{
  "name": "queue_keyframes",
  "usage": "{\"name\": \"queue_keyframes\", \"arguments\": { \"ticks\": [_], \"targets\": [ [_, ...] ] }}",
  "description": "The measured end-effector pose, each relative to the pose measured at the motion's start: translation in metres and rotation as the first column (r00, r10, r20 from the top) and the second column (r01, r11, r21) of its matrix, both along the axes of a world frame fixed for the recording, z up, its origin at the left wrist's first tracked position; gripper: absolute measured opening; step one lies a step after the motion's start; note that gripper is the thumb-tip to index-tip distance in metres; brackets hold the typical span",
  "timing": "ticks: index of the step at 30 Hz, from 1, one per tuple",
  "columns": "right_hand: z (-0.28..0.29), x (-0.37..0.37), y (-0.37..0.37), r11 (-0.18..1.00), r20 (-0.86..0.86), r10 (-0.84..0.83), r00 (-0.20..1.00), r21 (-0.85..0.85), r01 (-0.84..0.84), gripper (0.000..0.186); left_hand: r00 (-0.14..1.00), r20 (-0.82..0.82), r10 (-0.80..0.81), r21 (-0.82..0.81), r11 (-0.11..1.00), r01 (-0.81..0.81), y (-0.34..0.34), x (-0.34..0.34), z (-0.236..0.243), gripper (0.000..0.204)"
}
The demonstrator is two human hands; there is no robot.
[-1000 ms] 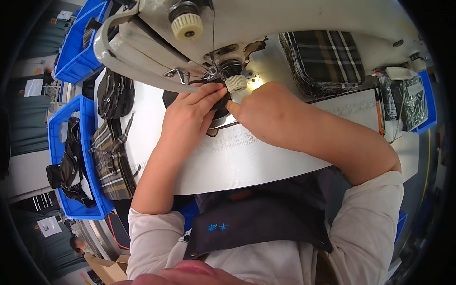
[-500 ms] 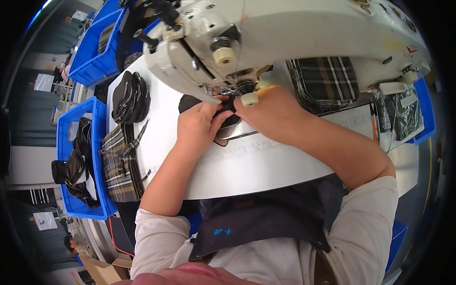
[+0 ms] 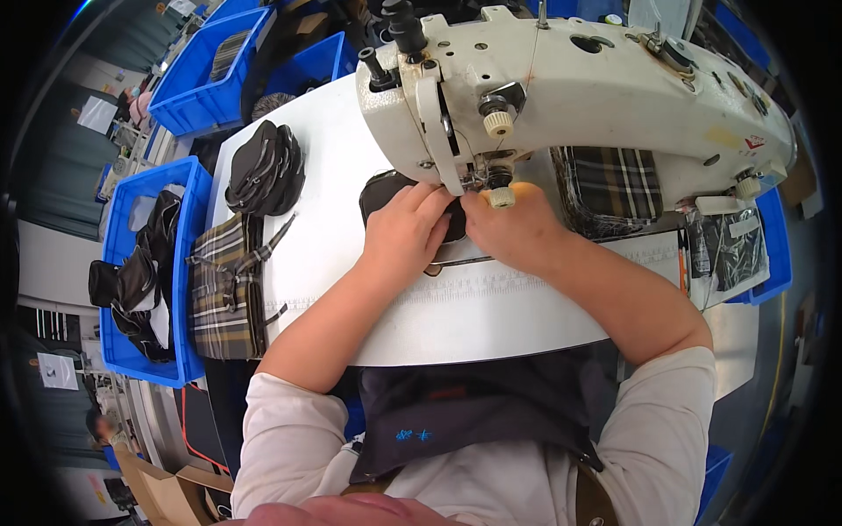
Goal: The person operates an industrial sewing machine to stitch a zipper onto small black fabric pouches. They guide the pouch under the needle, aligning the zipper teeth with the fabric edge, and sew along the length of the zipper. The person handles multiple pouches, moving finished items aside and picking up new ones from a stack.
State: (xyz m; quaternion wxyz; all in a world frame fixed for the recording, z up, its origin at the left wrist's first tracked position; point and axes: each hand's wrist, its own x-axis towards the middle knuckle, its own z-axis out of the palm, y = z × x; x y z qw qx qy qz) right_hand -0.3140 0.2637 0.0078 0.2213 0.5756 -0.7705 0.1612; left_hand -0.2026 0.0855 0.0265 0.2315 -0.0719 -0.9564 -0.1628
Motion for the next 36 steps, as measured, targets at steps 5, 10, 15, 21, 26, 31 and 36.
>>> {"name": "queue_keyframes", "arguments": {
  "ticks": [5, 10, 15, 21, 26, 31, 36],
  "targets": [
    [0.001, 0.000, -0.001, 1.000, 0.035, -0.016, 0.999, -0.011, 0.017, 0.020, 0.991, -0.131, 0.013, -0.037, 0.999, -0.018, -0.001, -0.003, -0.004, 0.029],
    [0.004, -0.001, 0.000, 0.999, 0.066, 0.016, 0.998, -0.036, -0.014, 0.019, 0.980, -0.196, 0.031, -0.016, 0.999, -0.035, 0.003, -0.004, -0.004, 0.030],
    [0.011, 0.002, -0.002, 0.997, 0.060, 0.033, 0.998, -0.065, -0.029, 0.020, 0.987, -0.156, 0.034, -0.013, 0.999, -0.036, 0.002, -0.002, -0.002, 0.029],
    [0.008, 0.002, -0.001, 0.996, 0.035, 0.071, 0.997, -0.056, -0.069, 0.022, 0.994, -0.107, 0.023, 0.010, 1.000, -0.022, 0.002, -0.002, -0.003, 0.028],
    [0.008, 0.002, -0.002, 0.993, 0.059, 0.102, 0.993, -0.067, -0.098, 0.020, 0.996, -0.088, 0.025, 0.067, 0.998, -0.019, 0.001, -0.003, -0.007, 0.034],
    [0.006, 0.001, -0.001, 0.992, 0.048, 0.105, 0.993, -0.075, -0.102, 0.016, 0.993, -0.113, -0.029, 0.046, 0.998, 0.035, -0.001, -0.004, -0.004, 0.032],
    [0.010, 0.003, -0.003, 0.989, 0.037, 0.127, 0.991, -0.085, -0.124, 0.016, 0.990, -0.132, -0.039, -0.037, 0.999, 0.034, -0.004, -0.008, -0.008, 0.030]
  ]
}}
